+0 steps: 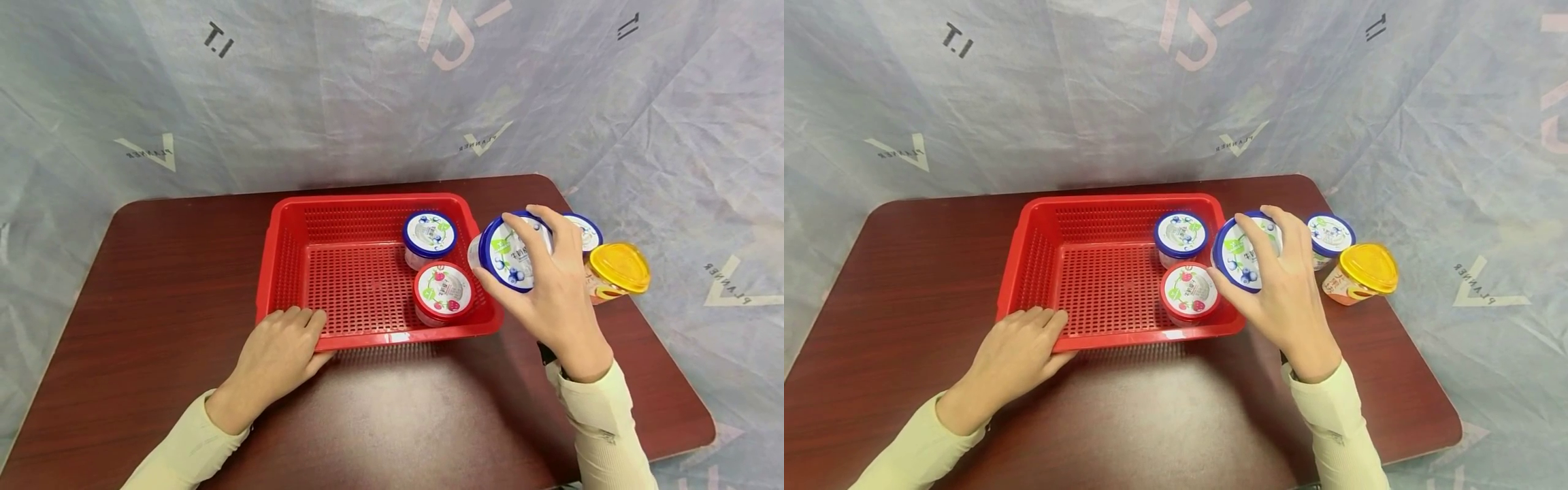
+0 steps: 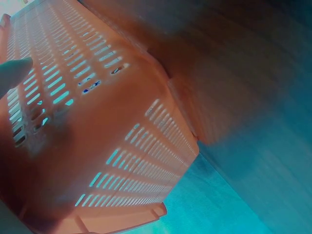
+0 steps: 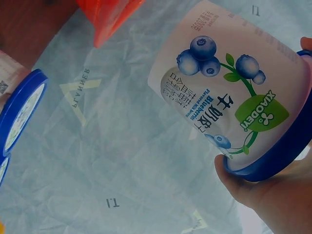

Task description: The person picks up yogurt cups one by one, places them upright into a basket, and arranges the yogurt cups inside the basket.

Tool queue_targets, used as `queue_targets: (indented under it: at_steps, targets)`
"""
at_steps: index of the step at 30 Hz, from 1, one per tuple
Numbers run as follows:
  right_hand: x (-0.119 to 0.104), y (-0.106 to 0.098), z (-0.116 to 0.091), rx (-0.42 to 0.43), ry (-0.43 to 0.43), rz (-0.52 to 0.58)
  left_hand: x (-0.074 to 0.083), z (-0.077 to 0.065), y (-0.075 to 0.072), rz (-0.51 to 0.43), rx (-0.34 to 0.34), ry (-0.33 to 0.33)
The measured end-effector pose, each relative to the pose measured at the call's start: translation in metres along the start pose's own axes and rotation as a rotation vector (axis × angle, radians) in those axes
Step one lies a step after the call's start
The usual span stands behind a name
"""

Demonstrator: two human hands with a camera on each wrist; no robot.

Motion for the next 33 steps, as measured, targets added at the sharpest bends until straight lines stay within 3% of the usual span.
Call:
queue_targets:
  at_steps: [33]
  targets:
    - [-0.016, 0.019, 0.020, -0.084, -0.094, 0.045, 0.001, 0.000, -0.001, 0.010, 0.018, 0.006]
Point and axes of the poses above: each hand's wrist, its own z-axis towards the middle knuckle, its own y-axis out of the palm, x = y × z, the point moved 7 cm from there along z, towards the middle knuckle, and after that the axes turned 8 degrees about x, right-handed, at the moved point
